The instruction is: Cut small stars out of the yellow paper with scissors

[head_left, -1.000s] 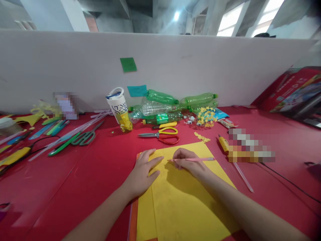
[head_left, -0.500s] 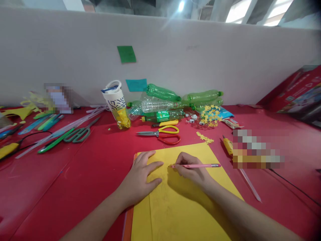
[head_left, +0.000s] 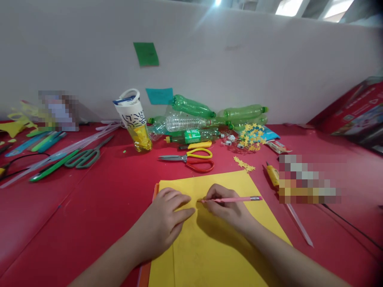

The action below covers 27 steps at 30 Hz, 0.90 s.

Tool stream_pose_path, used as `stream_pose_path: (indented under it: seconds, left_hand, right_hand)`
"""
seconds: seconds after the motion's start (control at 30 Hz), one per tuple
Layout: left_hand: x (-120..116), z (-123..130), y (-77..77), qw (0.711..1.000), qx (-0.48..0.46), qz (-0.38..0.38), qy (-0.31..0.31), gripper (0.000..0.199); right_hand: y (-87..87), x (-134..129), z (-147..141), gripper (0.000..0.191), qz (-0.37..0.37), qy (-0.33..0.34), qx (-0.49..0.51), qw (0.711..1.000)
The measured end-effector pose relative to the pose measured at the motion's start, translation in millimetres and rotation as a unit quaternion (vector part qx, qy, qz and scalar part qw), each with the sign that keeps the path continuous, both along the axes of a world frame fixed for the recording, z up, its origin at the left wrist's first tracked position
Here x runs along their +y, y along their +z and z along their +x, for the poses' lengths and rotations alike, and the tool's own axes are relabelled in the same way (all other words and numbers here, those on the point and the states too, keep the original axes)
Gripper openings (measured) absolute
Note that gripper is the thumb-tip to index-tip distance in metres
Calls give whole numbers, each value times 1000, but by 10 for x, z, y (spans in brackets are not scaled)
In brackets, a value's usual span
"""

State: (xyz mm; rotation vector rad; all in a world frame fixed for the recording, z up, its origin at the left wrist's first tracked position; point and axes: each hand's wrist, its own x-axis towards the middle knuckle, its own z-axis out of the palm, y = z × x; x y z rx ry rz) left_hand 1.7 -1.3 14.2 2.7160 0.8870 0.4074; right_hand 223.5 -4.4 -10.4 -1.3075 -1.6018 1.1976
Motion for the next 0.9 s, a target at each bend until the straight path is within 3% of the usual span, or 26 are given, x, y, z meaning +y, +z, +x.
stream_pose_path:
  seconds: [0.13,0.47,0.9]
  left_hand:
    - [-20,4,-31,1000,-9,-18,7,38]
    - [81,-16,-217,965,-195,-142,103,32]
    - [63,-5,-210,979,-125,-137,80,37]
  right_hand:
    - [1,-4,-8,11,-11,4,30,999]
    - [14,5,0,8,-43,3,20,999]
    - [-6,-3,-7,11,-44,-1,20,999]
